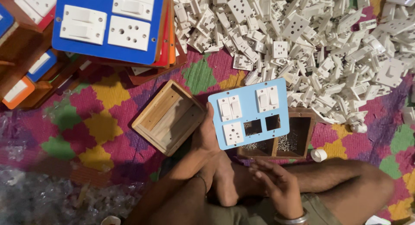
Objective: The person sits on the floor and assembles electrical switch plates by inserting white plastic switches into cutouts and securing them with screws. They handle multiple plates in different colors, flipping them over to access the back and using a small wooden box to store screws.
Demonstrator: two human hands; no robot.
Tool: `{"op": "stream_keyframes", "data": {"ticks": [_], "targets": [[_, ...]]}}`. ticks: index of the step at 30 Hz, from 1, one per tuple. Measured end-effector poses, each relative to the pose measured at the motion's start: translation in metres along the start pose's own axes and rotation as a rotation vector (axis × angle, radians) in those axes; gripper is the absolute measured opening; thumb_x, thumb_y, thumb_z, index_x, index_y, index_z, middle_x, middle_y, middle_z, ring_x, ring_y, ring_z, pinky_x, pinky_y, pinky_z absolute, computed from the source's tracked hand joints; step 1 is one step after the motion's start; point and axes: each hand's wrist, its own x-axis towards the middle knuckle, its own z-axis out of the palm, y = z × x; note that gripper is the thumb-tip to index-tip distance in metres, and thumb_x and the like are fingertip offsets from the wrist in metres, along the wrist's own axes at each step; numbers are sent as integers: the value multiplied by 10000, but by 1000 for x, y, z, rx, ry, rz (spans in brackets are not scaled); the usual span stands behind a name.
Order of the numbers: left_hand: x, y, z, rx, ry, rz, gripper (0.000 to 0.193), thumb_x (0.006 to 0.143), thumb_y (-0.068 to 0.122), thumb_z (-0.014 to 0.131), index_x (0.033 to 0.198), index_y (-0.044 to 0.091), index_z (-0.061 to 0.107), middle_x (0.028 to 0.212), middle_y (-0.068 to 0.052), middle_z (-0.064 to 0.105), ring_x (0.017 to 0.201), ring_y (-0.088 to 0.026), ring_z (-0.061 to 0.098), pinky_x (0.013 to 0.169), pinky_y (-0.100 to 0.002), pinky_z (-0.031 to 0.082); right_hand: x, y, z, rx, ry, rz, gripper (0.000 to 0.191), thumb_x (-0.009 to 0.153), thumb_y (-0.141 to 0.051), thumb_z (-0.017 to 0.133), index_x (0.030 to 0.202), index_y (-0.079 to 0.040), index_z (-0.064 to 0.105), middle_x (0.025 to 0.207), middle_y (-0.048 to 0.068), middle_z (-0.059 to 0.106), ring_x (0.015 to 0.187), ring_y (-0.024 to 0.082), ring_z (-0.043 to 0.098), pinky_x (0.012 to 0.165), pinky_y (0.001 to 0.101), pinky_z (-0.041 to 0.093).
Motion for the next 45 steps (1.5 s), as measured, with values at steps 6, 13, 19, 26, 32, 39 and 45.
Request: {"op": "stream_keyframes", "data": {"ticks": [6, 13, 19, 26, 32, 39, 45], "targets": [[-3, 5, 3, 77, 63, -51, 707, 1049, 554, 363, 1528, 38, 423, 1462, -122, 561, 1335, -239, 545, 1144, -391, 415, 9, -9, 2, -801, 166, 89, 415, 783, -244, 923, 1026, 2, 695, 805, 74, 787, 695, 126, 757, 662, 286, 602], [-1, -1, -4, 37, 21, -20, 717, 1085, 555, 365, 1520, -10, 437, 1436, -155, 569, 1310, -254, 555, 1122, -396, 444, 17, -21, -5, 67, -196, 131, 255, 882, -20, 694, 1112, 75, 749, 966, 118, 807, 865, 144, 729, 787, 282, 586], [-3, 2, -1, 109, 41, -5, 723, 1084, 560, 354, 1526, -8, 427, 1422, -160, 565, 1292, -243, 562, 1102, -384, 459, 20, -34, 14, 144, -202, 65, 208, 925, 11, 679, 1093, 113, 747, 969, 166, 792, 860, 187, 737, 776, 317, 595], [-3, 4, 0, 178, 93, -21, 734, 1057, 572, 363, 1517, 3, 429, 1422, -150, 574, 1288, -237, 569, 1092, -375, 464, 23, -38, 29, 291, -359, 22, 244, 890, 28, 688, 1131, 43, 719, 906, 127, 747, 787, 180, 708, 718, 308, 576], [-2, 3, -1, 68, 52, -27, 721, 1067, 572, 404, 1510, 4, 447, 1404, -150, 574, 1273, -240, 567, 1079, -384, 471, -9, -20, 38, -490, -428, -284, 126, 844, -96, 815, 934, -24, 764, 804, 84, 753, 719, 200, 740, 628, 333, 579], [-3, 3, 2, 100, 80, 5, 711, 1070, 552, 419, 1505, -10, 452, 1396, -149, 588, 1257, -240, 575, 1069, -382, 468, -20, 5, 27, -333, -750, -589, 87, 842, 26, 724, 868, -31, 662, 759, 94, 703, 682, 266, 708, 635, 368, 547], [-1, 1, -3, 83, 33, 8, 703, 1083, 545, 406, 1508, -14, 450, 1394, -148, 587, 1261, -248, 568, 1079, -392, 456, -18, -25, 38, -459, -684, -653, 59, 881, 17, 705, 897, -36, 684, 858, 113, 681, 790, 298, 707, 674, 395, 537]]}}
